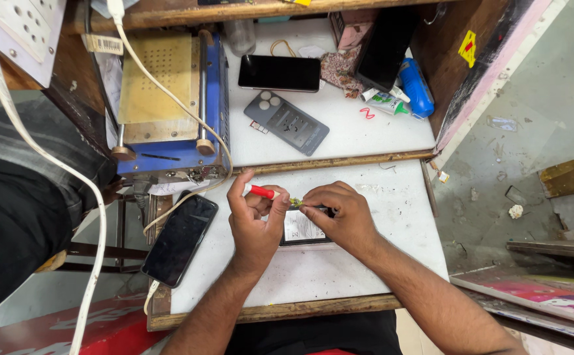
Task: The person uses a red-handled tool to apply a substance to the back of a disassembled smartphone. They repeatedly pick up small components from a tray and place them onto the phone's back panel, then use the tool to press or adjust them.
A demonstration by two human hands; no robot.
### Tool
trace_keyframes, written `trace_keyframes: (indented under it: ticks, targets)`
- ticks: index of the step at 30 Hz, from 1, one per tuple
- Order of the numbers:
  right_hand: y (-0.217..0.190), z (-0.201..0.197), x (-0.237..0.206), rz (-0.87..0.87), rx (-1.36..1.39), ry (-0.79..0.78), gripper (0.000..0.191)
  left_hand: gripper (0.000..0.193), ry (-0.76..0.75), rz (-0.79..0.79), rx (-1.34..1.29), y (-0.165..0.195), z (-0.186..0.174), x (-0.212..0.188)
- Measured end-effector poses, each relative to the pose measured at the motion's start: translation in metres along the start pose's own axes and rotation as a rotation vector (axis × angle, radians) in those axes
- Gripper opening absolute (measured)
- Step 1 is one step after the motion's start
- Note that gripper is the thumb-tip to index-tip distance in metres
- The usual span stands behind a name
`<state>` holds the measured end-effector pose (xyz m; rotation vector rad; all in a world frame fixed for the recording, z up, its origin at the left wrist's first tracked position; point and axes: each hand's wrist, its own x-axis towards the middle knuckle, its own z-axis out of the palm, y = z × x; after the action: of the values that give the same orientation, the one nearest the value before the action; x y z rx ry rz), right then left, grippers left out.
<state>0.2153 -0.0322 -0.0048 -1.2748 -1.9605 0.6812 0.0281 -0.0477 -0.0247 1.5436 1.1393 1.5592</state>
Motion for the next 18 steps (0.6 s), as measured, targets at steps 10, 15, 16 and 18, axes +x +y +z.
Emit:
trace_keyframes:
  ticks: [10, 15, 16, 18]
  targets:
    - [-0.016, -0.009, 0.008, -0.046, -0.101, -0.057, 0.027, 0.061, -0.022, 0.33, 0.407, 0.01, -0.031, -0.004]
    - [-0.013, -0.007, 0.005, 0.108, -0.08, -0.181, 0.018, 0.058, -0.072, 0.341, 0.462, 0.002, -0.041, -0.017]
    - [-0.013, -0.006, 0.004, 0.1, -0.093, -0.183, 0.016, 0.058, -0.073, 0.35, 0.471, 0.0, -0.042, -0.02]
    - [-0.013, -0.006, 0.002, 0.084, -0.106, -0.14, 0.015, 0.058, -0.073, 0.371, 0.486, -0.003, -0.042, -0.023]
